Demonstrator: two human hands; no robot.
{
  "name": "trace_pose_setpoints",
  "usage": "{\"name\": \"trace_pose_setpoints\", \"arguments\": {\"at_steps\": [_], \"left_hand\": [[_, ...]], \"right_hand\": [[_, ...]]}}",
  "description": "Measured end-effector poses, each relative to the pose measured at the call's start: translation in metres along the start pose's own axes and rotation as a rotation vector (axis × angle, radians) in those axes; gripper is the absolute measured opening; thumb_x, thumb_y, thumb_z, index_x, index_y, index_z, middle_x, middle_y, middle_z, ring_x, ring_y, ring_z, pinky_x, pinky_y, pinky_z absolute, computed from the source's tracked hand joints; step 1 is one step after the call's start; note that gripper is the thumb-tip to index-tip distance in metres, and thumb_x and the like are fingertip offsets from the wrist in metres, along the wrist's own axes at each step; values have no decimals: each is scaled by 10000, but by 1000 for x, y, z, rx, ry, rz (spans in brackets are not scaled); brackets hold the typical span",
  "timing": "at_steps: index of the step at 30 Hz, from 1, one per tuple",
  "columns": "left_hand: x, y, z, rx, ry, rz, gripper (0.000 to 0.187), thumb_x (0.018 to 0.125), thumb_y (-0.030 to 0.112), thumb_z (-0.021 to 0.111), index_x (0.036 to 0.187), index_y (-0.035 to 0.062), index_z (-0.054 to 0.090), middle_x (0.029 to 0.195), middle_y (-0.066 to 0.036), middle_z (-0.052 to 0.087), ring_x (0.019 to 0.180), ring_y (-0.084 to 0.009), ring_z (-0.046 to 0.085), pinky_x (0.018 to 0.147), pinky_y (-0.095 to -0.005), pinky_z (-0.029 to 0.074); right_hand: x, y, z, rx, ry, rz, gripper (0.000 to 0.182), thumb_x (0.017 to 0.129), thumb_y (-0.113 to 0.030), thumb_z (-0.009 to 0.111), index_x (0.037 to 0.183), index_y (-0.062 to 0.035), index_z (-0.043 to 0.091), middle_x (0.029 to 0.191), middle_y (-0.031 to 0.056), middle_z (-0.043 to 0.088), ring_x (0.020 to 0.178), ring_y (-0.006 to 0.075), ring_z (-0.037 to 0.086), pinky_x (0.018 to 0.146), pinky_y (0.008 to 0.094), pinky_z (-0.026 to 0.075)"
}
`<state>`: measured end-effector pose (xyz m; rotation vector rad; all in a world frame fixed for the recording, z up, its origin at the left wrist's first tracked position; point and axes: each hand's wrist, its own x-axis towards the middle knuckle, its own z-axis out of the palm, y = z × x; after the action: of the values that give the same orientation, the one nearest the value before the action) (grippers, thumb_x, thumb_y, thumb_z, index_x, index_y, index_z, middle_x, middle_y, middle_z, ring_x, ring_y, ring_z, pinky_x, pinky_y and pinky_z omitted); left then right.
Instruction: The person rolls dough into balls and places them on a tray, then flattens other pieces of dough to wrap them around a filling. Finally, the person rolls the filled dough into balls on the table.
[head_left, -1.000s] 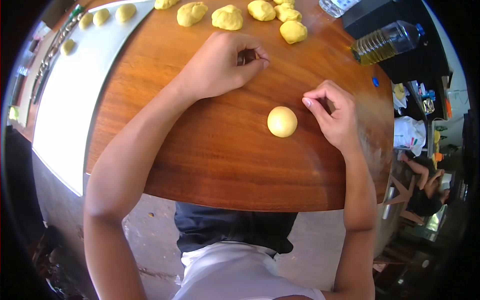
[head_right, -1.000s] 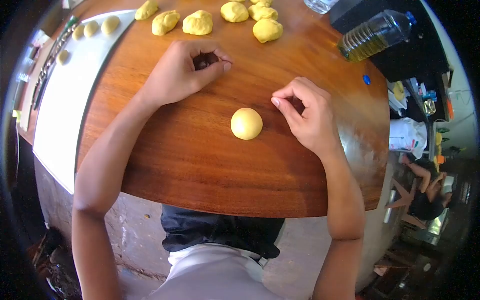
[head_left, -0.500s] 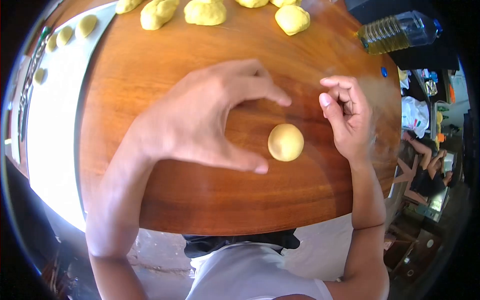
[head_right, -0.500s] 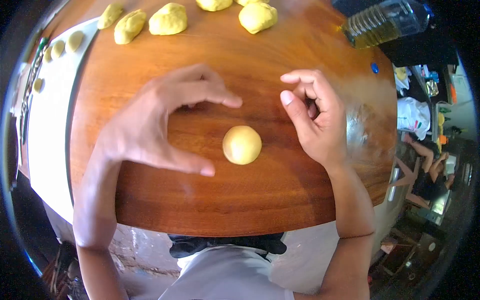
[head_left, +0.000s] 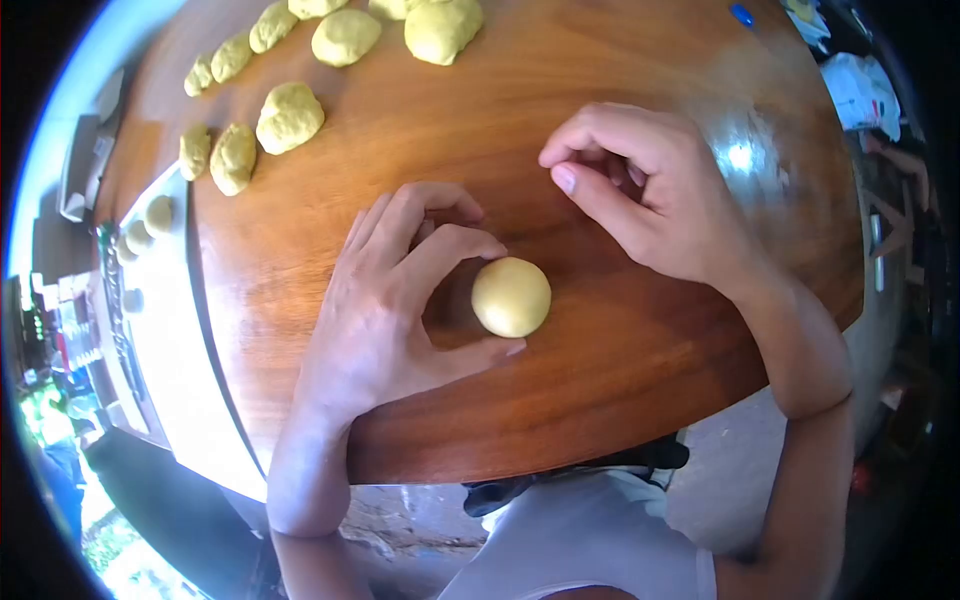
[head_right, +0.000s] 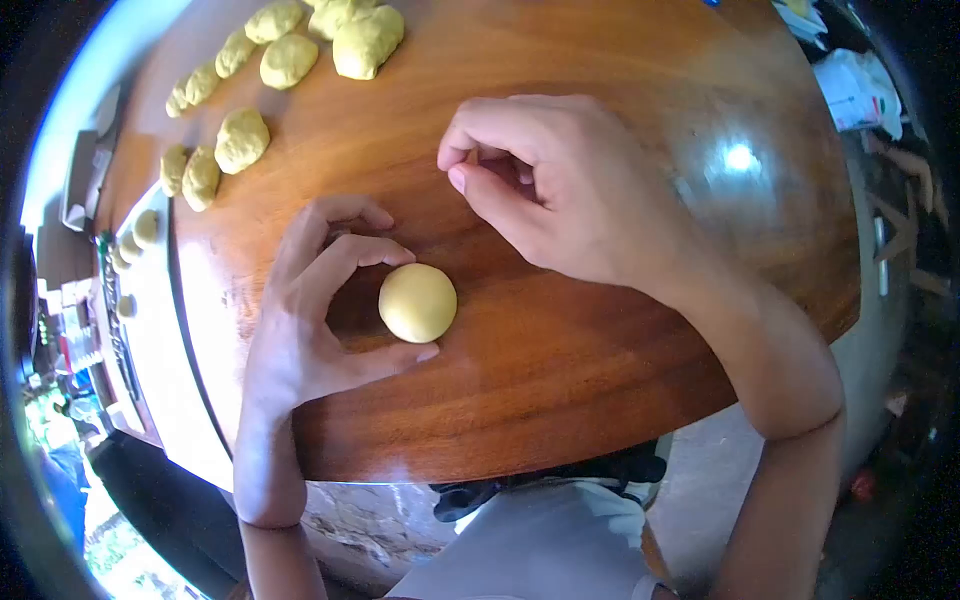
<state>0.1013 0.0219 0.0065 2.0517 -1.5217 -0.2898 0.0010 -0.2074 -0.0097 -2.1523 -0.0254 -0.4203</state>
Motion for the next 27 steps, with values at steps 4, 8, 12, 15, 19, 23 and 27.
{"name": "trace_pose_setpoints", "arguments": {"at_steps": [4, 8, 12, 15, 19, 23, 27], "left_hand": [[2, 6, -1, 18, -22, -13, 589, 590, 216, 936, 1098, 51, 688, 1235, -133, 568, 1140, -305, 589, 993, -414, 480], [-4, 5, 3, -49, -12, 16, 637, 634, 241, 915, 1205, 97, 670, 1213, -113, 575, 1130, -323, 575, 955, -443, 476], [0, 17, 0, -16, -64, -22, 757, 647, 229, 926, 1329, 83, 633, 1222, -134, 589, 1155, -328, 585, 997, -429, 484], [4, 21, 2, -48, -67, -1, 731, 677, 154, 910, 1346, 67, 629, 1206, -159, 626, 1118, -319, 627, 968, -396, 516], [10, 55, 0, 94, -97, 52, 590, 736, 90, 849, 1298, 69, 670, 1203, -145, 647, 1129, -306, 632, 967, -398, 515], [16, 76, -12, 240, -281, -65, 576, 738, 49, 837, 1289, 63, 670, 1260, -128, 647, 1181, -293, 630, 986, -391, 521], [24, 91, -12, 246, -326, -136, 518, 755, 39, 803, 1259, 61, 684, 1211, -140, 644, 1101, -320, 636, 945, -398, 524]], "right_hand": [[0, 4, 0, 17, 11, -33, 53, 886, -59, 680, 884, -27, 637, 709, 106, 638, 580, 236, 592, 544, 352, 454], [2, 12, 4, -61, 2, -124, 36, 903, -59, 667, 898, -32, 644, 679, 85, 628, 558, 199, 563, 556, 327, 459], [7, 19, 4, -107, 84, -177, 53, 886, -92, 667, 864, -47, 650, 690, 130, 657, 593, 289, 631, 574, 396, 487], [11, 28, -1, -39, 102, -284, 55, 864, -112, 668, 835, -66, 675, 759, 140, 708, 697, 326, 699, 609, 427, 517], [5, 27, -12, -76, 117, -227, 52, 863, -110, 662, 842, -68, 684, 774, 130, 720, 718, 332, 701, 641, 431, 535], [14, 35, -7, -100, 130, -228, 53, 860, -115, 664, 845, -73, 692, 815, 130, 732, 764, 335, 706, 683, 447, 545], [7, 25, -13, -112, 89, -171, 77, 870, -134, 649, 842, -77, 694, 838, 136, 732, 799, 338, 704, 709, 458, 546]]}}
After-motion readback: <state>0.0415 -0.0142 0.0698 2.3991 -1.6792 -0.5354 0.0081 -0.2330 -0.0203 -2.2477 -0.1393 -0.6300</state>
